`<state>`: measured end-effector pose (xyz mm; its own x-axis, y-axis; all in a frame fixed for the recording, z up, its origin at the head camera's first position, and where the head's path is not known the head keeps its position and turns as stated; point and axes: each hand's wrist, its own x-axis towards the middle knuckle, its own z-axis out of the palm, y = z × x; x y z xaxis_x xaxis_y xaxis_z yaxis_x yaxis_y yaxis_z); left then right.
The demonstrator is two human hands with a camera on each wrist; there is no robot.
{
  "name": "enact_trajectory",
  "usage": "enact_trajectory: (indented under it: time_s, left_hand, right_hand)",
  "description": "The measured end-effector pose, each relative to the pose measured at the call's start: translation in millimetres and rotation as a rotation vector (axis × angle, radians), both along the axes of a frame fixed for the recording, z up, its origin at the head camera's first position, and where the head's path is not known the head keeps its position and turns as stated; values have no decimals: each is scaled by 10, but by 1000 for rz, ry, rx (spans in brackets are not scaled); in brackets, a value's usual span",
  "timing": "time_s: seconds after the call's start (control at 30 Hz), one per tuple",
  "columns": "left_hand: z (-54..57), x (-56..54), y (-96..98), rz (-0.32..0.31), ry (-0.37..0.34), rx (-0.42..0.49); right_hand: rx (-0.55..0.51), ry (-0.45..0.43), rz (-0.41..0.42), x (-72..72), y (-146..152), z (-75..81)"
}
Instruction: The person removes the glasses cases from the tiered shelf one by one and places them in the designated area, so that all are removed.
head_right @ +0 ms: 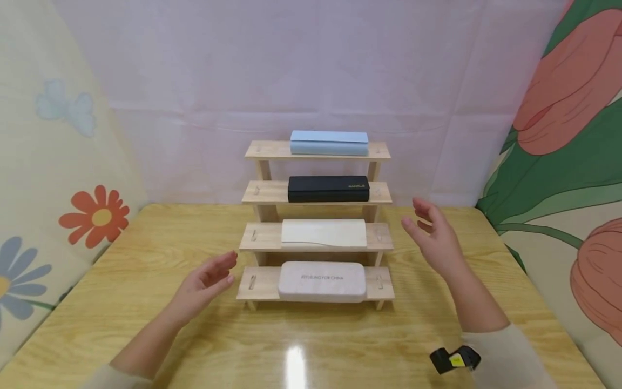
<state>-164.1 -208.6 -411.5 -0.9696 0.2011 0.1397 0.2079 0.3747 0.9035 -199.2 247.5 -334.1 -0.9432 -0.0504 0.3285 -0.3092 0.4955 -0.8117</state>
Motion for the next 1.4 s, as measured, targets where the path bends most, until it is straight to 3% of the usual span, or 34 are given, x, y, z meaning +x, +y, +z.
enact_trajectory:
  time_s: [0.3, 0.93, 1.2, 1.4]
  left_hand:
    - [-99, 71, 49, -33, -51, 64]
    - [-246, 137, 161, 3, -129, 173]
    - [-264, 175, 177, 65, -140, 158]
    - [-275, 196, 193, 121, -155, 183]
  right_hand:
    - [-68, 7, 60, 91, -104, -52]
    - [-149, -27, 194, 352, -333, -270]
    - [-156, -22, 230, 432, -392, -404]
    - [-156, -71, 237, 471, -452, -498]
